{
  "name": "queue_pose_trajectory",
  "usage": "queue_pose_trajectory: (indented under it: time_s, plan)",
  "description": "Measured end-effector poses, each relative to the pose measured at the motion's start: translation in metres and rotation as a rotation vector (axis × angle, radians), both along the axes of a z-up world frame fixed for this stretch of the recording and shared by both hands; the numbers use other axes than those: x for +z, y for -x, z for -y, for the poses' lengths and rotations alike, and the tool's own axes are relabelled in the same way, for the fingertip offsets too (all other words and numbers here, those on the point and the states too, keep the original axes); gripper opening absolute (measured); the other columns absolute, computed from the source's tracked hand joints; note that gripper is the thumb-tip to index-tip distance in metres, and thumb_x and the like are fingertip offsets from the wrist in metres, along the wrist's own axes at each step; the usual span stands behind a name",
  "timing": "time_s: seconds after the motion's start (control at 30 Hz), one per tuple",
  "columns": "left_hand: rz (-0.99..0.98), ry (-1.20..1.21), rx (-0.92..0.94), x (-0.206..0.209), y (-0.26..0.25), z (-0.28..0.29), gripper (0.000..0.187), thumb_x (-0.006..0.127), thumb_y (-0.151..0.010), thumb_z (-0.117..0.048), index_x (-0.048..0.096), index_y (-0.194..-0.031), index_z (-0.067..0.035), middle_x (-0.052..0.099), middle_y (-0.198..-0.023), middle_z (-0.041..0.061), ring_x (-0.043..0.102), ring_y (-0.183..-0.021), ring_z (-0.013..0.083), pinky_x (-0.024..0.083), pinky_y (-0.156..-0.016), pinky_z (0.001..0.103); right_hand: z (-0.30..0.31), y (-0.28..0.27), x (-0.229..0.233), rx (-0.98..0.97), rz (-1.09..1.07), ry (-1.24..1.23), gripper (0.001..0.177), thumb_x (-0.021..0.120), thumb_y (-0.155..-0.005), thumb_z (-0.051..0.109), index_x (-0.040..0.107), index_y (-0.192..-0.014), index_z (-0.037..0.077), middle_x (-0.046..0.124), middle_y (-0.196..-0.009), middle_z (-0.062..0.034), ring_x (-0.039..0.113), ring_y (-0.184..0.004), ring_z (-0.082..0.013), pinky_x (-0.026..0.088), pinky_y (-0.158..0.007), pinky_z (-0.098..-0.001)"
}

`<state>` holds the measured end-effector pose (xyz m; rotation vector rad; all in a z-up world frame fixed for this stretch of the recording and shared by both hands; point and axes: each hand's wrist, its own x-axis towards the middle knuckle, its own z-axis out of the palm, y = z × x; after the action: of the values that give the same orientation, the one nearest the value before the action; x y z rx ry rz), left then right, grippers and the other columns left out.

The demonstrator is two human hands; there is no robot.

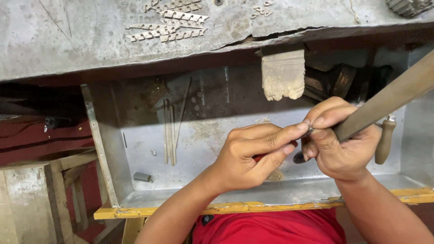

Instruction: Filing the edges of small metal jewelry components using a hand file and pliers for support on a bench pin.

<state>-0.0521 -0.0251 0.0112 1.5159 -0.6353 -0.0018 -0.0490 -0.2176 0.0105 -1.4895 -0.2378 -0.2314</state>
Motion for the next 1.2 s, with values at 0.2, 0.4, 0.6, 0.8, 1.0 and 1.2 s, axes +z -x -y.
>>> queue_pose_trajectory:
  time_s: [0.2,0.4,0.6,0.8,1.0,1.2]
  plan:
    - [0.232,-0.169,0.107,-0.014,-0.006,-0.001,0.046,0.066,-0.108,0.004,0.054,-0.148,-0.017,0.069,-0.102,0.007,0.066,-0.082,0.0211,0.058,-0.08,0.031,0.006,0.006,0.007,-0.038,0.044,0.118,0.017,0.062,-0.1,0.018,0.056,-0.098,0.002,0.056,-0.08,-0.0149,0.054,-0.041,-0.0115,0.047,-0.038,-0.0189]
    - [0.698,-0.447,0.431,-0.024,-0.034,-0.012,0.03,0.061,-0.118,-0.011,0.057,-0.148,-0.014,0.062,-0.088,0.007,0.045,-0.07,0.0218,0.037,-0.062,0.037,0.014,0.036,0.046,0.023,-0.237,0.229,0.065,0.041,-0.1,0.037,0.041,-0.144,-0.011,0.053,-0.073,-0.0098,0.046,-0.036,-0.0108,0.041,-0.028,-0.0207]
    - [0.858,-0.597,0.498,-0.04,-0.05,-0.018,0.042,0.053,-0.115,0.0,0.058,-0.147,-0.026,0.055,-0.084,0.001,0.03,-0.067,0.023,0.031,-0.057,0.034,0.038,0.07,0.029,0.227,-0.587,-0.177,0.062,0.064,-0.1,0.056,0.05,-0.086,-0.002,0.042,-0.062,-0.0076,0.036,-0.038,-0.0109,0.034,-0.022,-0.0228]
    - [0.943,-0.56,0.528,-0.053,-0.058,-0.016,0.057,0.09,-0.112,-0.015,0.051,-0.153,-0.025,0.055,-0.085,0.001,0.032,-0.067,0.0215,0.03,-0.055,0.034,0.052,0.096,0.002,0.209,-0.447,-0.24,0.051,0.054,-0.105,0.02,0.044,-0.154,0.008,0.051,-0.08,-0.0149,0.047,-0.044,-0.0133,0.044,-0.026,-0.0177]
    - [0.953,-0.559,0.532,-0.054,-0.063,-0.018,0.047,0.082,-0.113,-0.016,0.054,-0.149,-0.028,0.053,-0.084,-0.001,0.033,-0.067,0.0206,0.032,-0.054,0.033,0.056,0.097,-0.005,0.284,-0.432,-0.36,0.044,0.058,-0.106,0.013,0.051,-0.15,0.009,0.059,-0.086,-0.0216,0.051,-0.04,-0.0146,0.045,-0.032,-0.0203]
    - [0.951,-0.656,0.472,-0.037,-0.063,-0.027,0.033,0.064,-0.116,-0.016,0.061,-0.143,-0.033,0.041,-0.079,-0.003,0.031,-0.065,0.0218,0.034,-0.053,0.034,0.046,0.052,0.012,0.323,-0.213,-0.059,0.047,0.053,-0.104,0.008,0.048,-0.15,0.007,0.049,-0.065,-0.0021,0.043,-0.044,-0.0057,0.039,-0.042,-0.0182]
